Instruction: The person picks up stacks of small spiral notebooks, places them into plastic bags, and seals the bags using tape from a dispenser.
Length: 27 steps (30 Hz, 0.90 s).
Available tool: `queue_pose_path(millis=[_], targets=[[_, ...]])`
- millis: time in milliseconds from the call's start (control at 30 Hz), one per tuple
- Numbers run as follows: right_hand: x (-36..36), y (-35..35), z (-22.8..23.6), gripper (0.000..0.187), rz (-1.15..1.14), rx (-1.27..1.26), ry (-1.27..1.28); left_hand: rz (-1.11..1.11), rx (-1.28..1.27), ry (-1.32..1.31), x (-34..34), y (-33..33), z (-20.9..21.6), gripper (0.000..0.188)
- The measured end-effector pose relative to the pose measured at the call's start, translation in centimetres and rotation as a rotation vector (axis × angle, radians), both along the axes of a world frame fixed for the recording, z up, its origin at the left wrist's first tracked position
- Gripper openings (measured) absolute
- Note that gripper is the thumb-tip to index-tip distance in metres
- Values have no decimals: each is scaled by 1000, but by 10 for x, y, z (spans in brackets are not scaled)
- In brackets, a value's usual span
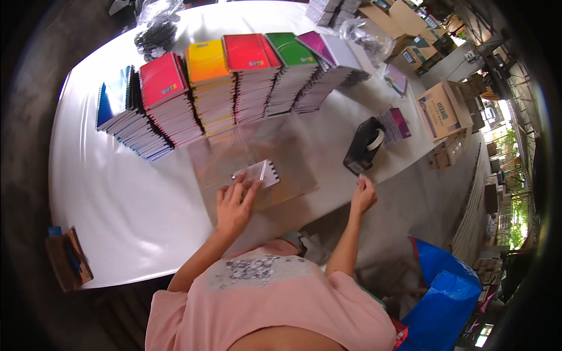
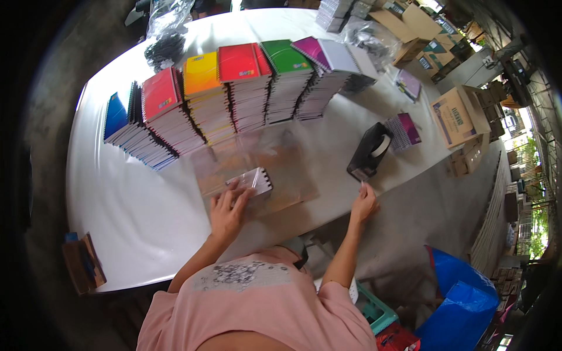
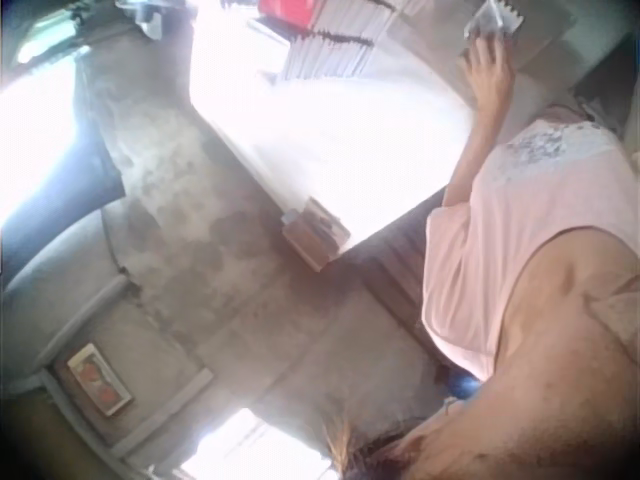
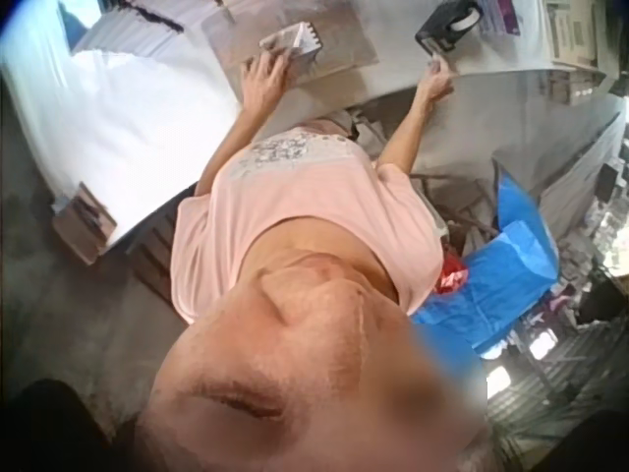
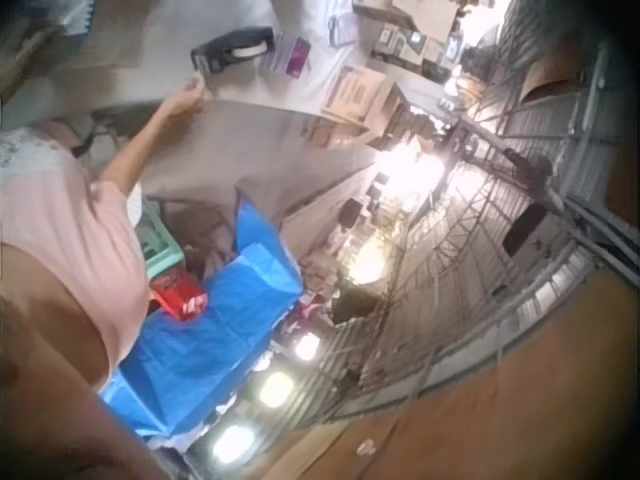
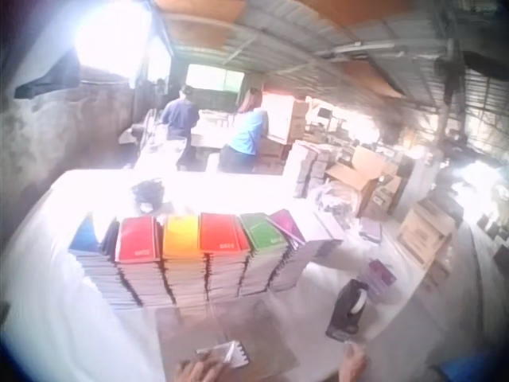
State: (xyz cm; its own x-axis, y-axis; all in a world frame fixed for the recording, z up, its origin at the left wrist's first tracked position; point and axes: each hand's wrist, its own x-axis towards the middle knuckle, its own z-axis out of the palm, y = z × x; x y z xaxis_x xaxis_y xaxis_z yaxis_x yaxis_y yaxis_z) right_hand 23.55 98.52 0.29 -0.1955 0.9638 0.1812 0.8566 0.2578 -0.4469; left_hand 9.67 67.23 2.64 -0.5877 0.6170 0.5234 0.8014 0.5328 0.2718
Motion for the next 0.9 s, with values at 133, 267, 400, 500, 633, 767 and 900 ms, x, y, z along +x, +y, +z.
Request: queue_pose_path(millis=[133,267,400,500,633,767,900], targets=[[-34,-59,45,12,776,137,434,-29,147,-127,-1,-2,-7,45],[-65,-138,80,13,952,-434,639,-79,251,-116,-3,-4,-16,56],[-79,-168,88,20,1121,-839,716,-53,326,-129,-2,-5,-26,59],[-82,-175,89,20,1077,-973,762,-62,320,-175,-1,-5,-25,60],[-80,-185,107,27,1054,-1555,1345,-83,347,-154,-1,-2,-28,62],[-76,-212,173,28,1458,-1241,1382,-56,316,-211,0,-4,-23,63],[-78,-232,231,26,1980,-701,1451,-34,273,-167,-3,-4,-21,77]])
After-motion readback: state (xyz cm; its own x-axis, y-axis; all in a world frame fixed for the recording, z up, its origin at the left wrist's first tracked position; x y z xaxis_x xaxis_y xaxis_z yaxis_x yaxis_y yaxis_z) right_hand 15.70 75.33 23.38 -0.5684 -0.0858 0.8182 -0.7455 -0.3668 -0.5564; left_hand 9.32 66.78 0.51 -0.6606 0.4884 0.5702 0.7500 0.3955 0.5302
